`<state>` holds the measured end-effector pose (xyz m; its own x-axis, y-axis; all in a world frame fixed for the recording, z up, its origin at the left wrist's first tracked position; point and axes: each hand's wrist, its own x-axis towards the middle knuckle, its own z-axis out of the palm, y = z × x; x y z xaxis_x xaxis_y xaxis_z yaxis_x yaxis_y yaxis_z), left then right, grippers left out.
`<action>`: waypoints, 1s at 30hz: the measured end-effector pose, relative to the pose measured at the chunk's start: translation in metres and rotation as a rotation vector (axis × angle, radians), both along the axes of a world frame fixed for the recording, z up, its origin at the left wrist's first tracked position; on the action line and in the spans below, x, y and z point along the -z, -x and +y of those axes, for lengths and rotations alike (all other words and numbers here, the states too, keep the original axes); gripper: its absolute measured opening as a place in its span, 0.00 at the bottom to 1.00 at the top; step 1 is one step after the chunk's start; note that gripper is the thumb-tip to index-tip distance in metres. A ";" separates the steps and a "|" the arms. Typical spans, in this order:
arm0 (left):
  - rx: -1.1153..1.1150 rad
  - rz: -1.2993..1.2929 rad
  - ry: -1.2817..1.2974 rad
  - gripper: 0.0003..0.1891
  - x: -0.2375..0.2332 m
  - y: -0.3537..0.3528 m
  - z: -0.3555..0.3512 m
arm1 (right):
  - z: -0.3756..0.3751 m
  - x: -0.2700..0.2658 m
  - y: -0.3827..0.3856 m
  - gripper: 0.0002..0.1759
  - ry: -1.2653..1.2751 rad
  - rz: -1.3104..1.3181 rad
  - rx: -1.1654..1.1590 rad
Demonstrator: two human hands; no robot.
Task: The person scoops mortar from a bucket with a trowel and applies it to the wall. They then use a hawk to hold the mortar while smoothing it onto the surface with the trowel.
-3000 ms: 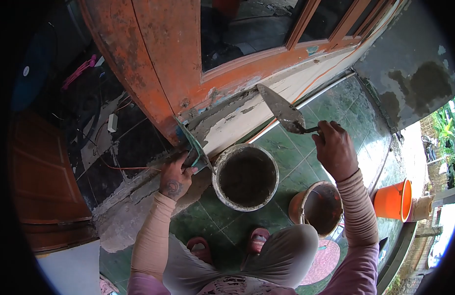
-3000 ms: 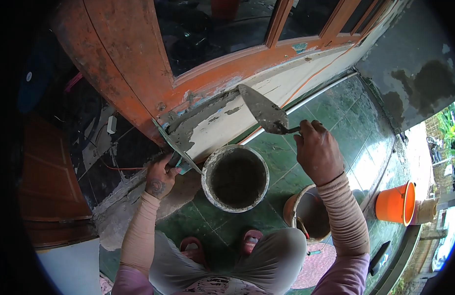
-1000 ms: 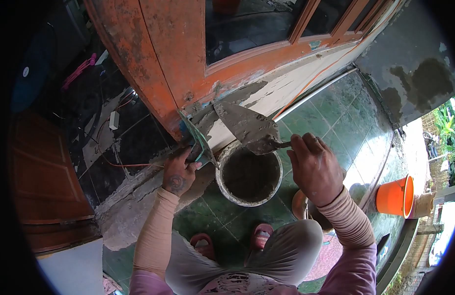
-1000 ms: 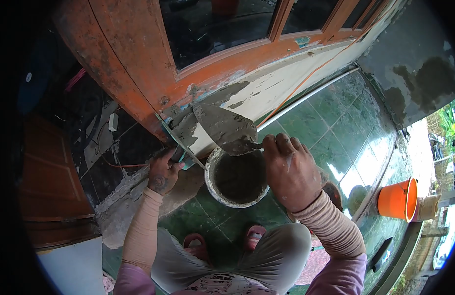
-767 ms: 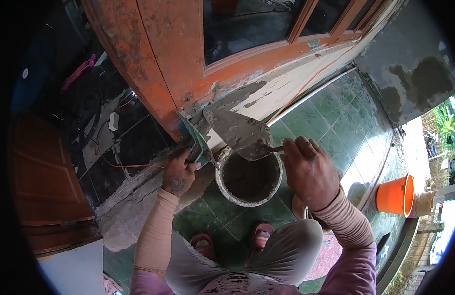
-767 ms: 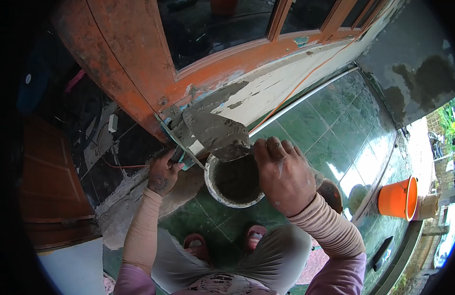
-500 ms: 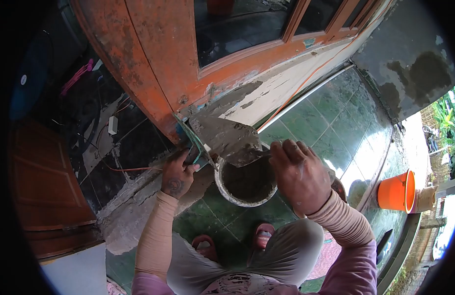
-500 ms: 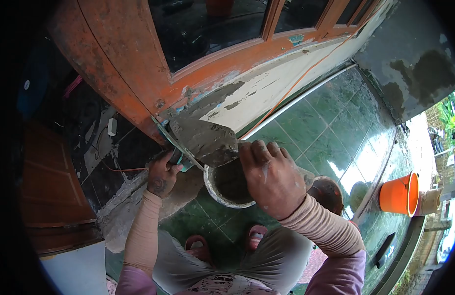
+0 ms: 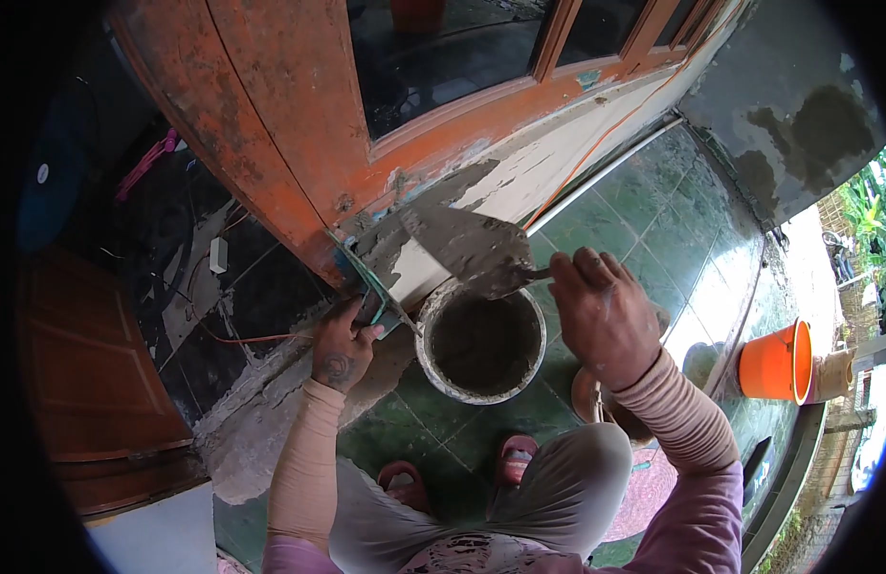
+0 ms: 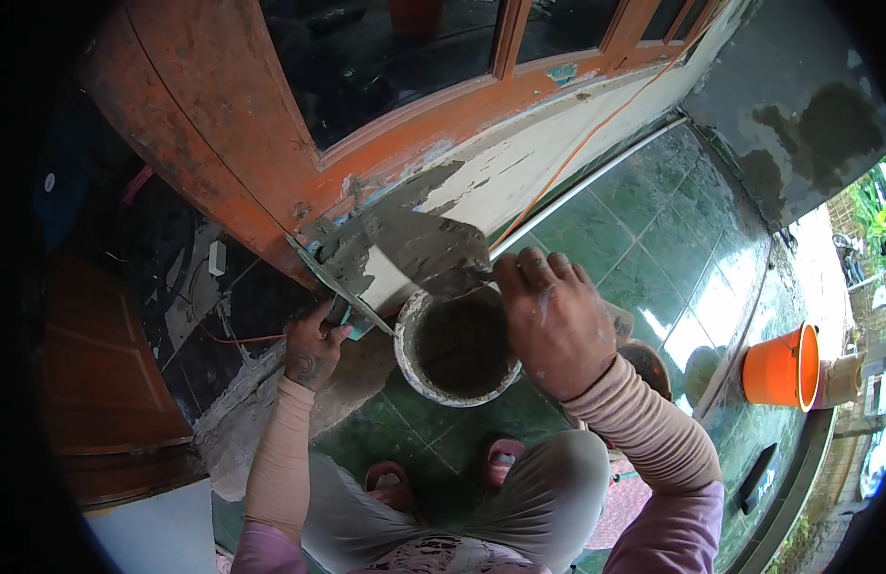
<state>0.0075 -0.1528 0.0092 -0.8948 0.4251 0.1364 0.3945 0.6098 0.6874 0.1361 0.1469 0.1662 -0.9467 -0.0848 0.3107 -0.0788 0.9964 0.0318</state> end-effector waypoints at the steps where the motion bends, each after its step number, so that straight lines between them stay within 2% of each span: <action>1: -0.004 -0.025 0.010 0.25 -0.002 -0.001 0.000 | 0.004 0.000 0.000 0.14 -0.008 0.004 0.027; 3: -0.007 -0.050 0.019 0.24 -0.002 -0.001 0.000 | 0.014 0.003 0.002 0.09 0.005 0.027 0.074; 7: -0.003 -0.015 0.029 0.25 0.000 0.000 -0.001 | 0.028 0.000 0.004 0.08 0.041 0.024 0.151; 17: -0.011 0.040 0.028 0.26 0.004 0.000 -0.001 | 0.047 -0.004 0.007 0.10 0.106 -0.022 0.252; 28: 0.007 0.021 -0.003 0.26 0.011 0.003 -0.003 | 0.006 -0.006 0.000 0.10 0.114 -0.029 0.041; 30: 0.008 0.013 -0.024 0.27 0.012 0.003 -0.004 | 0.007 -0.004 -0.001 0.11 0.248 0.067 0.080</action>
<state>0.0046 -0.1571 -0.0028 -0.8895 0.4289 0.1579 0.4082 0.5903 0.6963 0.1370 0.1537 0.1703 -0.9240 0.0758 0.3749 -0.0055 0.9774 -0.2111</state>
